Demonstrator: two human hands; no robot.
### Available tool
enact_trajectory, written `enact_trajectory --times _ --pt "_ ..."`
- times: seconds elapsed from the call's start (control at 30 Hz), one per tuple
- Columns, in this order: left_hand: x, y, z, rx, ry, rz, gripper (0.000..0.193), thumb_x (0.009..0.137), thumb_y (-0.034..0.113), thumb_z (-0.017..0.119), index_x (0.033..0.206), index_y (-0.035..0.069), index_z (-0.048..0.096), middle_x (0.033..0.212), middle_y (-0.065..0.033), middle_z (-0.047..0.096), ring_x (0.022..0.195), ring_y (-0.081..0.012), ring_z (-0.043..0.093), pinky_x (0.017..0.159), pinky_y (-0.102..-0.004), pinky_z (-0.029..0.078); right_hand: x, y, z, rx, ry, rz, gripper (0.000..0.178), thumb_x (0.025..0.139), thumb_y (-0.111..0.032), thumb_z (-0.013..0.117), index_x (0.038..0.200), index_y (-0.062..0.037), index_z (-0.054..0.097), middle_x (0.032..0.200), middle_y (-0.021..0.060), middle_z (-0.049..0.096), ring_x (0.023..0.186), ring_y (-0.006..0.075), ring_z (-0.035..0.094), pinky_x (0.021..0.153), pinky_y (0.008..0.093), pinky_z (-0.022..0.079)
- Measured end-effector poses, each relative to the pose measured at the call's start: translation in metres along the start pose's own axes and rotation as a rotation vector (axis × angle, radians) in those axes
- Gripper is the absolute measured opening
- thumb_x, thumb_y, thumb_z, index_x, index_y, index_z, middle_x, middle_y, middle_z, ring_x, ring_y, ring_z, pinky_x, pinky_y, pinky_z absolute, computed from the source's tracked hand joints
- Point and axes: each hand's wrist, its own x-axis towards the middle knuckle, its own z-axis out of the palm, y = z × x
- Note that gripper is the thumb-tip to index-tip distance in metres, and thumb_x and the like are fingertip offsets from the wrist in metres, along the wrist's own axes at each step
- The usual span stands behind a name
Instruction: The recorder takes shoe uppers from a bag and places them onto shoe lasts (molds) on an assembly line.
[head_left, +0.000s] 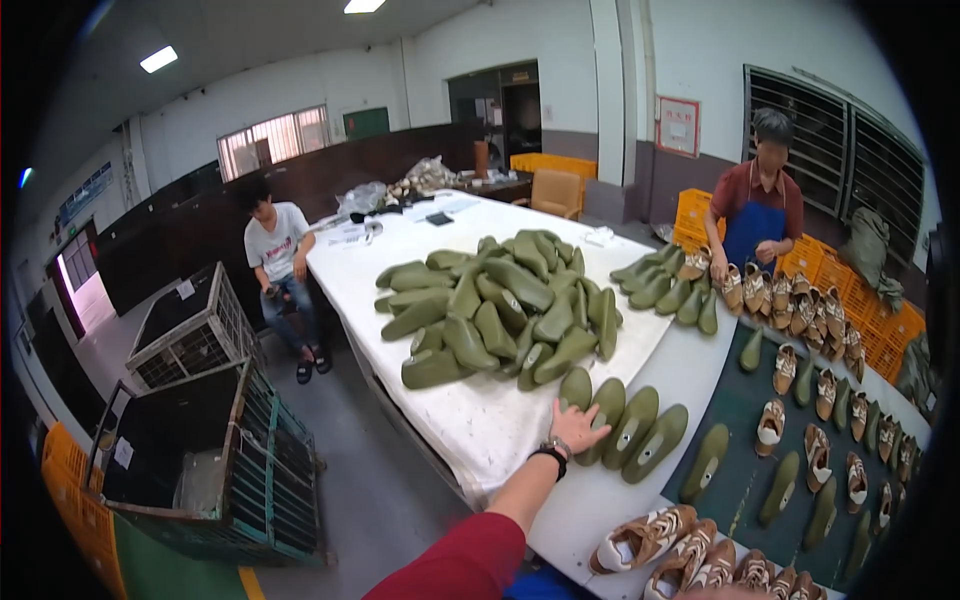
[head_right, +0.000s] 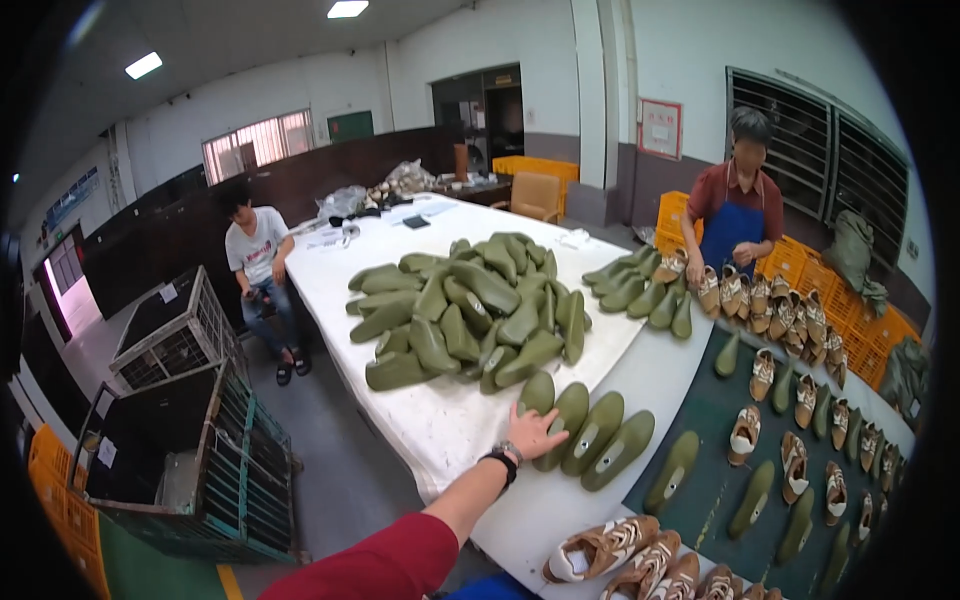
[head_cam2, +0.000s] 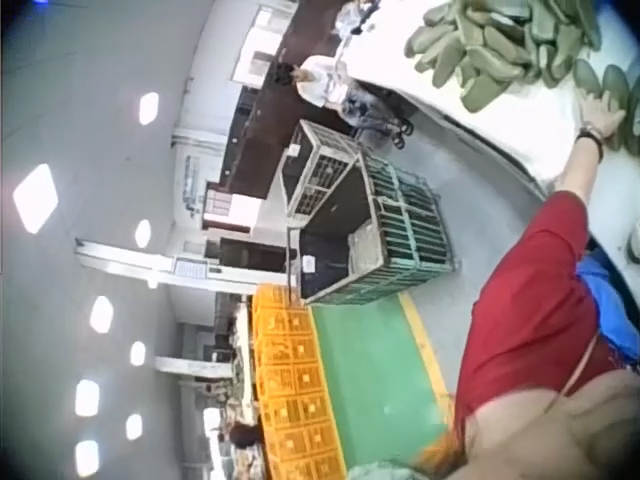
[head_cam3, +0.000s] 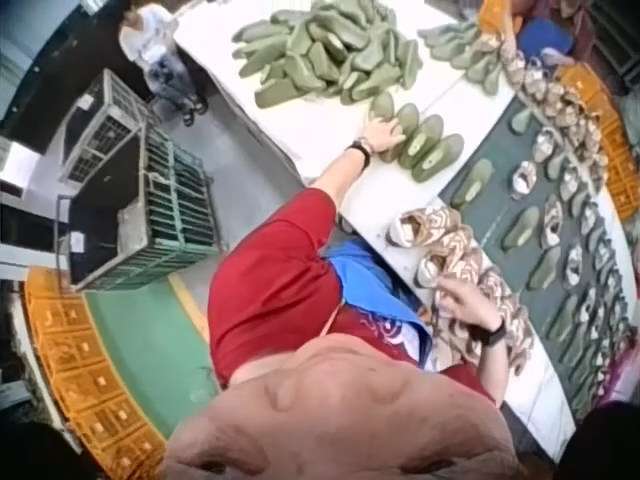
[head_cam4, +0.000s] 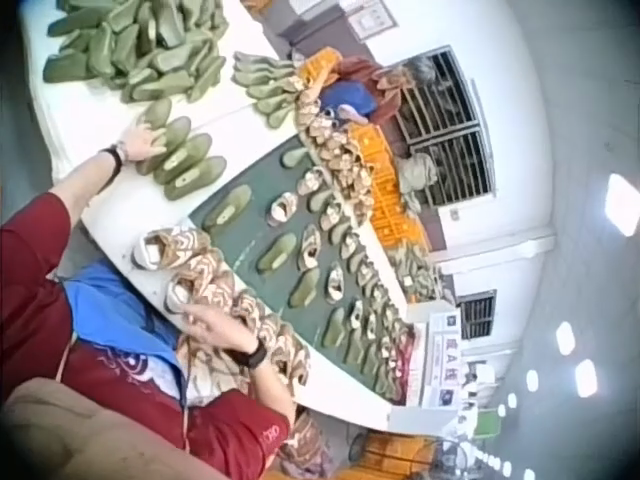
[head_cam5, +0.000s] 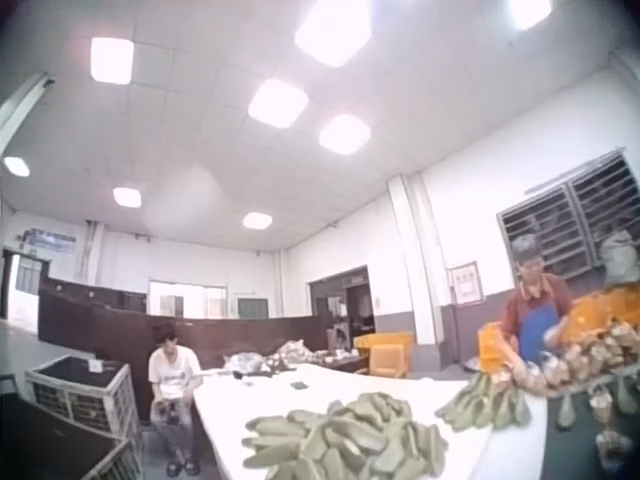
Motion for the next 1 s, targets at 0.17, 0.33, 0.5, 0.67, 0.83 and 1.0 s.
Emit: enact_trajectory --times 0.17,0.33,0.5,0.67,0.83,1.0 --pt "-0.004 -0.003 0.009 0.03 0.119 0.048 0.062 0.079 0.058 0.041 0.123 0.016 0.047 0.096 -0.0117 0.062 0.104 -0.0207 0.052 0.1 -0.0543 0.01 -0.06 0.031 0.088 -0.434 -0.02 0.151 0.033 0.085 -0.028 0.052 0.111 -0.0086 0.056 0.105 0.0177 0.058 0.093 0.0327 0.057 0.076 0.0376 0.047" --pt "0.002 0.014 0.008 0.048 0.052 0.113 0.058 0.078 0.058 0.042 0.114 0.013 0.052 0.098 -0.0151 0.06 0.105 -0.0248 0.051 0.097 -0.0594 0.016 -0.075 0.302 0.202 0.737 0.275 0.074 0.068 0.077 -0.06 0.049 0.129 -0.0187 0.039 0.136 0.0112 0.035 0.126 0.0218 0.032 0.104 0.0425 0.025" --pt "0.035 -0.061 0.04 0.415 0.216 0.492 0.02 0.087 0.031 0.045 0.098 0.021 0.059 0.093 -0.0122 0.06 0.068 -0.027 0.06 0.053 -0.0424 0.046 -0.049 0.503 0.337 1.028 1.156 0.278 0.022 0.082 -0.019 0.043 0.093 -0.0081 0.059 0.079 0.0063 0.059 0.067 0.0183 0.052 0.06 0.0347 0.045" --pt "0.049 -0.022 0.012 0.253 -0.172 0.056 0.061 0.083 0.06 0.031 0.134 0.026 0.032 0.126 -0.0073 0.048 0.109 -0.0321 0.048 0.095 -0.0534 0.022 0.031 0.388 0.367 0.218 1.023 1.169 0.038 0.085 -0.029 0.039 0.092 -0.0008 0.063 0.091 0.0222 0.061 0.087 0.0326 0.059 0.08 0.0397 0.044" --pt "0.046 -0.009 0.029 0.181 -0.255 0.022 0.07 0.083 0.063 0.027 0.136 0.018 0.03 0.134 -0.0058 0.04 0.124 -0.0292 0.034 0.099 -0.0575 0.004 -0.016 0.41 0.371 0.419 0.821 0.72 0.032 0.069 -0.019 0.06 0.098 -0.0058 0.063 0.085 0.0167 0.064 0.081 0.0277 0.061 0.071 0.0346 0.048" --pt "0.05 -0.024 0.024 -0.039 -0.316 0.119 0.073 0.083 0.059 0.037 0.134 0.007 0.032 0.132 -0.016 0.04 0.119 -0.0314 0.039 0.099 -0.0379 0.026 -0.048 0.44 0.329 0.497 1.075 0.903 0.041 0.07 -0.026 0.061 0.105 -0.0031 0.059 0.1 0.0181 0.061 0.092 0.0306 0.058 0.081 0.0365 0.046"
